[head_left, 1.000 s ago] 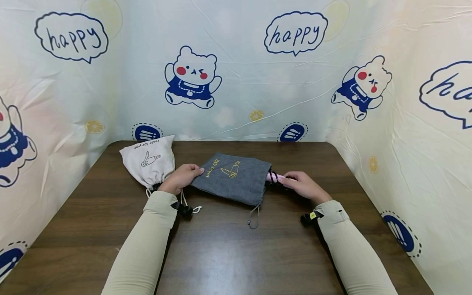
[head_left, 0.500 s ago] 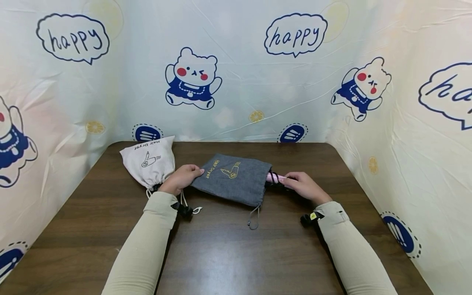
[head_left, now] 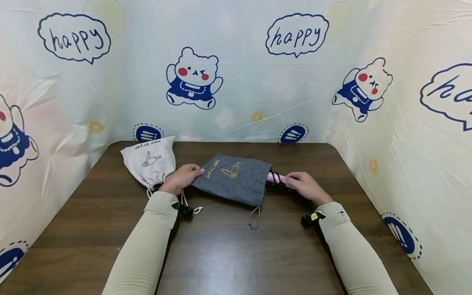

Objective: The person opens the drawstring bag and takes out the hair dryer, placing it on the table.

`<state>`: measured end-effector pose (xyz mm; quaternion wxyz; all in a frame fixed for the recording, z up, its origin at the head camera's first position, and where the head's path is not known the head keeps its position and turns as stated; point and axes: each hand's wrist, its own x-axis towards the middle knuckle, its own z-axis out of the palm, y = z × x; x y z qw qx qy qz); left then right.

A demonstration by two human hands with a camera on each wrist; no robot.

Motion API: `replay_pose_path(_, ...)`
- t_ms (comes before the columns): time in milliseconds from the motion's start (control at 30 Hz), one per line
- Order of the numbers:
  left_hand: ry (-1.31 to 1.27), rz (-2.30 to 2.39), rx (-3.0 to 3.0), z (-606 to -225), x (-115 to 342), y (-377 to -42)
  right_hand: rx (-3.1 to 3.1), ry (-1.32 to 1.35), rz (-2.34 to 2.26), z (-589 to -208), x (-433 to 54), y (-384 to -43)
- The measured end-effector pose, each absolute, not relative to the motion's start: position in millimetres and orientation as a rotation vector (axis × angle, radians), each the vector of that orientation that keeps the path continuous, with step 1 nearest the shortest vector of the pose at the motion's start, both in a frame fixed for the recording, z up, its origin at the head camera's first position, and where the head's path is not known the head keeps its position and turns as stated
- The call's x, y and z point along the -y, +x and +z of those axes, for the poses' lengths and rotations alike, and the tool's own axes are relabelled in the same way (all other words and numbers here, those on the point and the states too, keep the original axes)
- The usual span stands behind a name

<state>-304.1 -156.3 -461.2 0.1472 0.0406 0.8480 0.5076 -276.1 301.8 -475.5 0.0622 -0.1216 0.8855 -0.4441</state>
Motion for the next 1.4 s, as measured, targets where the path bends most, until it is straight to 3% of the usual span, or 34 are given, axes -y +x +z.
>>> replay_pose_path(900,0.094,1.484,-2.44,-459.6,155.5,-303.6,-2.659,-0.283,-1.465,-476.4,-305.3,-277.4)
replay_pose_path(1100,0.092,1.488,-2.443,-460.0,155.7,-303.5,-2.648,-0.289,-1.439,-457.8,-299.9,-267.9)
replay_pose_path(1400,0.076,1.491,-2.438,-459.9,155.1,-303.9,-2.637,-0.277,-1.54,-480.0,-308.7,-279.6)
